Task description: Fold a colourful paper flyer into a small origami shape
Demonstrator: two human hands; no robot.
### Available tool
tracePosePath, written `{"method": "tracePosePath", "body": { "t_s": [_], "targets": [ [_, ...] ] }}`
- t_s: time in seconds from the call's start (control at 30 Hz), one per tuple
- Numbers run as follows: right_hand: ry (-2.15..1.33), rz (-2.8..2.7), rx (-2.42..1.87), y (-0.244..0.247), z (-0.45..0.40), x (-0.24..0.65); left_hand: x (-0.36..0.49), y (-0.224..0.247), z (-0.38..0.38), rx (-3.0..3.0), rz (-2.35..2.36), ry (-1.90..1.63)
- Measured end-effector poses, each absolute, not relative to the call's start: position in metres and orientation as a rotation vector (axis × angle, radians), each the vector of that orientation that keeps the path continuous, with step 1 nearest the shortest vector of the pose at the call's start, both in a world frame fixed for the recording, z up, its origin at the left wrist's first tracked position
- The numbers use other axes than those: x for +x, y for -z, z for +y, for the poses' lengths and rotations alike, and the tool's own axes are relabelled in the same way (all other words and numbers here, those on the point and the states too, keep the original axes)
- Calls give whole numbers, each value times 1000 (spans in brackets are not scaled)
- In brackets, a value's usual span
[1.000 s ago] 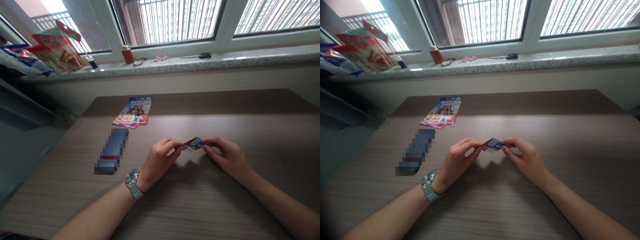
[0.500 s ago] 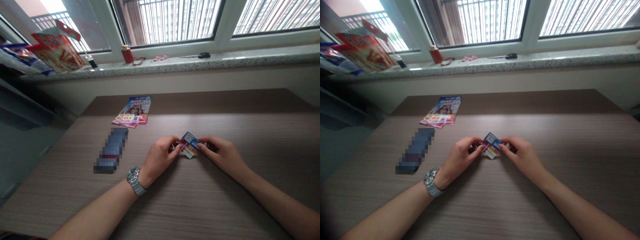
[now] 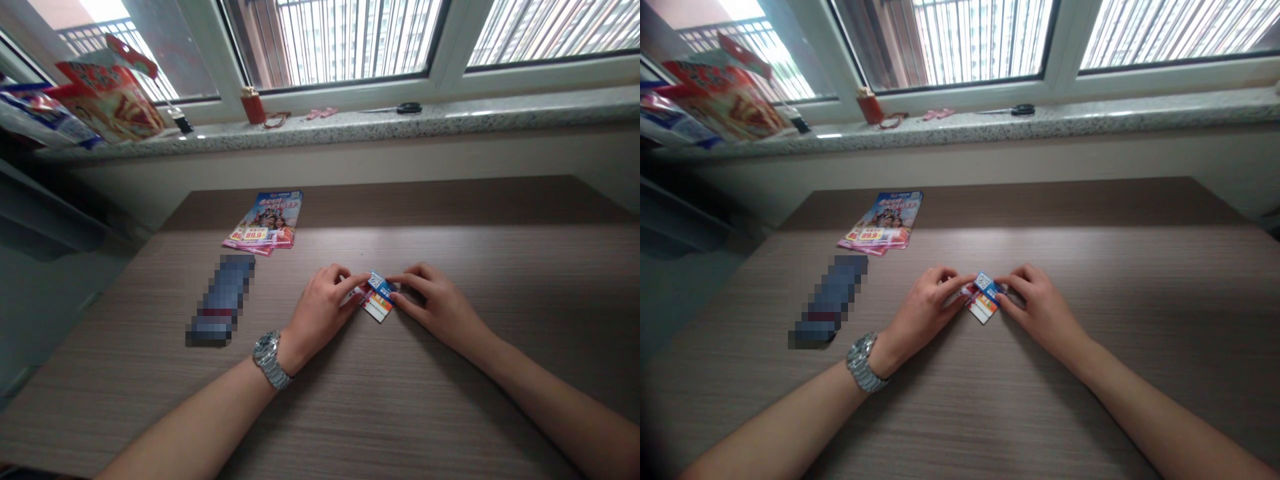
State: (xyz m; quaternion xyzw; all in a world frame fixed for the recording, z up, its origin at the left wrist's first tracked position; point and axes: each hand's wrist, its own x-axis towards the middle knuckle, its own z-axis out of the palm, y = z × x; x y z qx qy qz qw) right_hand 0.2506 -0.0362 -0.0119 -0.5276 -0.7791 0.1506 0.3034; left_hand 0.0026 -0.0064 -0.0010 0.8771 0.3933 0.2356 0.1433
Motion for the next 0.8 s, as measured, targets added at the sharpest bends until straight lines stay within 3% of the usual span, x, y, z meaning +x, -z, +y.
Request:
{"method": "tracePosePath", "body": {
  "t_s": [0.37,0.8],
  "targets": [
    [-391,-2084,-1374,17,-36,251,4,0,-7,2652,1063,-554],
    [-619,-2003,-1387,10,-33,252,5,3,-6,2606,1038,-636]
  ]
}}
